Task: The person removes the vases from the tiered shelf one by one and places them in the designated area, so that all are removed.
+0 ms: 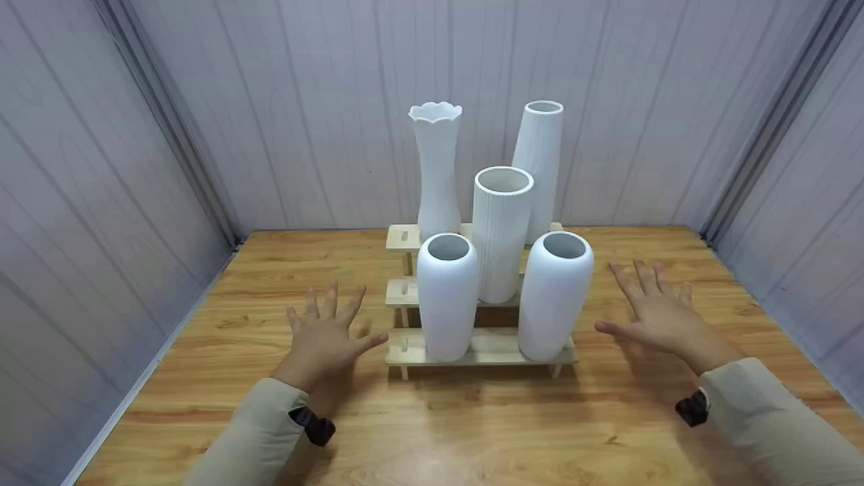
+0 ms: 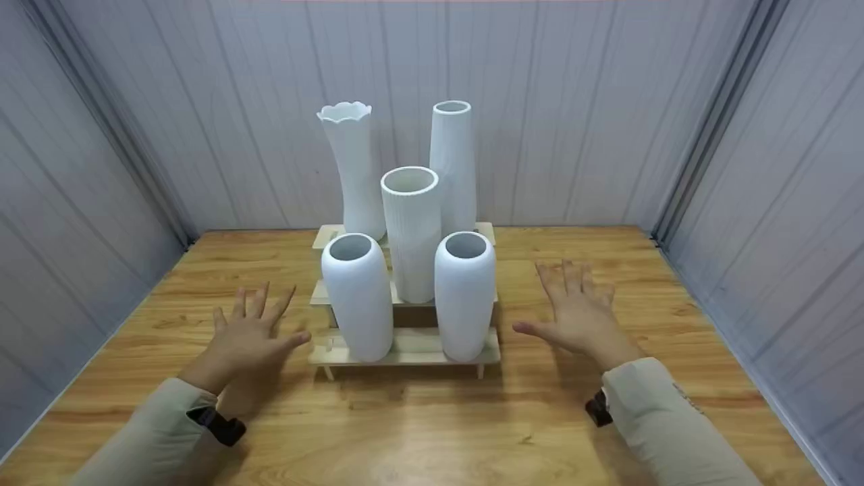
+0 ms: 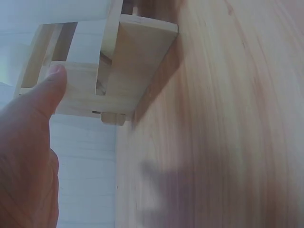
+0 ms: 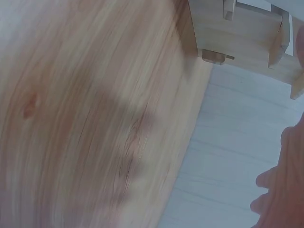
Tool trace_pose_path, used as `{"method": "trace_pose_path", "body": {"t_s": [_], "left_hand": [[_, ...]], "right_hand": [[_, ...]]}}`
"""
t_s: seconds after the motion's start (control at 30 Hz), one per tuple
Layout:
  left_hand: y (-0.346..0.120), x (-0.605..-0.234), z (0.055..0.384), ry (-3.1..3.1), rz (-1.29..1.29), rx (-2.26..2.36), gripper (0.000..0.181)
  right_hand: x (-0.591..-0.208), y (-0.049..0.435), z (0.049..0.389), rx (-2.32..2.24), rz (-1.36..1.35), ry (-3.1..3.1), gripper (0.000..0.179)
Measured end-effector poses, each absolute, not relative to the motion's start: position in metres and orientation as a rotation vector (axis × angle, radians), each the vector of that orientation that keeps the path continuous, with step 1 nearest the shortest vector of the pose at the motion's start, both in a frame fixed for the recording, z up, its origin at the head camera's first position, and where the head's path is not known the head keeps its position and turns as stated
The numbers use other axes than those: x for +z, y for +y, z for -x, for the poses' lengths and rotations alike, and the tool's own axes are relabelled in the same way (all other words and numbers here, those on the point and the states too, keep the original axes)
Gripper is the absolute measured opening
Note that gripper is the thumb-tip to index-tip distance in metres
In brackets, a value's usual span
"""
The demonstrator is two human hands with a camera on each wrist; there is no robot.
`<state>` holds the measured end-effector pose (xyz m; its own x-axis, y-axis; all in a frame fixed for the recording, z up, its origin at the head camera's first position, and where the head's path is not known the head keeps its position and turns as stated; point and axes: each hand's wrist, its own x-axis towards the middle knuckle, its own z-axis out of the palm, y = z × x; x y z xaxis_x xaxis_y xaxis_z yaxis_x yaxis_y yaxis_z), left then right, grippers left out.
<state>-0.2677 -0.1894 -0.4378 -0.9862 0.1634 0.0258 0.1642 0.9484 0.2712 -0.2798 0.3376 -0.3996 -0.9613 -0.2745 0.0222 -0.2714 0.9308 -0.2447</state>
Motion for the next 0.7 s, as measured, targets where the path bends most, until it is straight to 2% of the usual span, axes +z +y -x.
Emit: {"method": "trace_pose_path", "body": {"t_s": [0.37, 0.57, 0.7], "left_hand": [[-0.170, -0.450, 0.271, -3.106, 0.321, -0.641, 0.095], [-0.159, -0.459, 0.268, -3.143, 0.330, -0.708, 0.088], [-0.154, -0.465, 0.266, -3.128, 0.334, -0.788, 0.086]], "right_hand": [[-0.396, 0.321, 0.291, -0.763, 0.616, 3.023, 0.116], [-0.393, 0.306, 0.290, -1.096, 0.829, 2.936, 0.120], [-0.388, 0.296, 0.286, -1.292, 0.850, 2.871, 0.122]]}}
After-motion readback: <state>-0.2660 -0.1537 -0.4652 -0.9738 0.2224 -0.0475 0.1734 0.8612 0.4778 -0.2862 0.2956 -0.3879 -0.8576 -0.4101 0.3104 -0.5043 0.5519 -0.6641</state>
